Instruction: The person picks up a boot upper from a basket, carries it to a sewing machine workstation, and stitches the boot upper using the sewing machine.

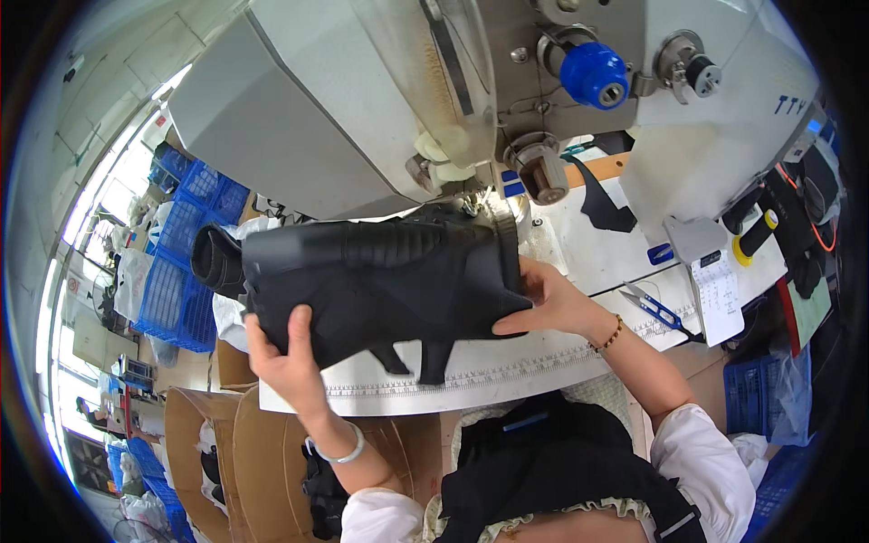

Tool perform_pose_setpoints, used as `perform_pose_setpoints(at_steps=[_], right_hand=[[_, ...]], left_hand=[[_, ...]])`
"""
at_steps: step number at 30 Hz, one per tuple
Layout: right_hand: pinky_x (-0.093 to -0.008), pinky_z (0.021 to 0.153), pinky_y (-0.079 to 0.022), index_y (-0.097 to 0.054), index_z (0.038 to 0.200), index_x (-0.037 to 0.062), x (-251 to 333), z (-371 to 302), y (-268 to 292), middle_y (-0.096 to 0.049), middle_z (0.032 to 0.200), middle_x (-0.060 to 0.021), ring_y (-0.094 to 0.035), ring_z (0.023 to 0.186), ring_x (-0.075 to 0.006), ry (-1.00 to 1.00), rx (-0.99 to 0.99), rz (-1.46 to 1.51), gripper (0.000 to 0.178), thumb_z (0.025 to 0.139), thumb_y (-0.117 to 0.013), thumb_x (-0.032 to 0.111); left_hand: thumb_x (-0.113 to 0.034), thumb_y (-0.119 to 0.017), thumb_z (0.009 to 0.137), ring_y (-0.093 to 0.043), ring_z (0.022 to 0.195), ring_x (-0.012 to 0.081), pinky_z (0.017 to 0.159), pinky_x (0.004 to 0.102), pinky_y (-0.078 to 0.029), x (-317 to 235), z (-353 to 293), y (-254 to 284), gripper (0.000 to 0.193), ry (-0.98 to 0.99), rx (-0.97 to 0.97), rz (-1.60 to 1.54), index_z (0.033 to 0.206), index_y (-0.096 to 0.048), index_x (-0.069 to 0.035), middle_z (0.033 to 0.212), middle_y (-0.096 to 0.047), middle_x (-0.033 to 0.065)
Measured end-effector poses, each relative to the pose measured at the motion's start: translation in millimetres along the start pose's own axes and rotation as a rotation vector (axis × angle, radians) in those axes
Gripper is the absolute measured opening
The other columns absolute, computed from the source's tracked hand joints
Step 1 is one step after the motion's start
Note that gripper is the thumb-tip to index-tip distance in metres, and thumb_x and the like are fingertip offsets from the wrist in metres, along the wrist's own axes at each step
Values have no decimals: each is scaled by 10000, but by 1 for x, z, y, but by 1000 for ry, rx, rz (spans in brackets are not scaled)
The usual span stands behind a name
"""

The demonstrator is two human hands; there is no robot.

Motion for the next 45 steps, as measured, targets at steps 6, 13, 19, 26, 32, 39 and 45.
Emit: perform_pose_setpoints(at_steps=[6, 13, 19, 26, 32, 39, 45], right_hand=[[-265, 887, -392, -461, 1161, -15, -22, -1, -13, -532, 1141, -60, -514, 1025, -139, -73, 309, 1332, 566, 649, -697, 42], [-242, 835, -428, -459, 1171, -9, -10, 9, -20, -529, 1127, -73, -507, 990, -101, 16, -39, 475, 436, 790, -627, 121], [-239, 820, -431, -495, 1123, 3, 0, 7, -23, -554, 1058, -51, -510, 943, -79, 197, -404, 392, 320, 816, -573, 56], [-231, 790, -421, -549, 1051, -12, -17, 9, -13, -580, 962, -24, -512, 883, -74, 96, -264, 490, 259, 794, -526, -38], [-246, 825, -395, -559, 1033, -8, -16, 8, -11, -540, 1034, -46, -499, 940, -114, 116, -238, 380, 252, 783, -534, -31], [-268, 868, -376, -544, 1061, 1, -12, 7, -7, -510, 1101, -74, -483, 1013, -162, 195, -224, 259, 296, 768, -539, -33], [-261, 830, -403, -513, 1096, -11, -10, 9, -6, -527, 1070, -64, -497, 967, -136, 253, -230, 233, 334, 767, -570, -11]], left_hand=[[-32, -660, 743, -486, 871, 129, 795, 247, -388, -15, 17, -14, 396, -101, -103, 62, 1054, -416, -5, 936, -502, 70], [-516, -659, 651, -313, 1219, 337, 984, 574, -148, -66, -75, -69, 683, -894, 543, 743, 1114, -517, -35, 1218, -399, 173], [-537, -671, 564, -359, 1199, 338, 968, 581, -184, -66, -62, -107, 802, -1132, 657, 881, 1154, -501, -21, 1166, -451, 185], [-544, -584, 697, -424, 1163, 230, 962, 380, -258, -74, -44, -106, 693, -932, 769, 789, 1147, -524, -22, 1182, -496, 94], [-344, -626, 742, -524, 1039, 197, 805, 287, -326, -69, -43, -117, 478, -1092, 541, 718, 1082, -576, -12, 1081, -574, 86], [-139, -602, 746, -543, 1006, 187, 761, 271, -339, -62, -47, -120, 328, -1079, 498, 663, 1048, -604, -12, 1063, -586, 94], [-281, -605, 732, -502, 1074, 201, 891, 442, -292, -66, -43, -114, 416, -1058, 577, 730, 1063, -599, -30, 1120, -554, 105]])
Point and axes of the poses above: each hand's wrist, its own z-axis towards the middle knuckle, its own y-axis out of the back of the hand, x = y × z, the point moved 3 cm from there along z, towards the middle knuckle
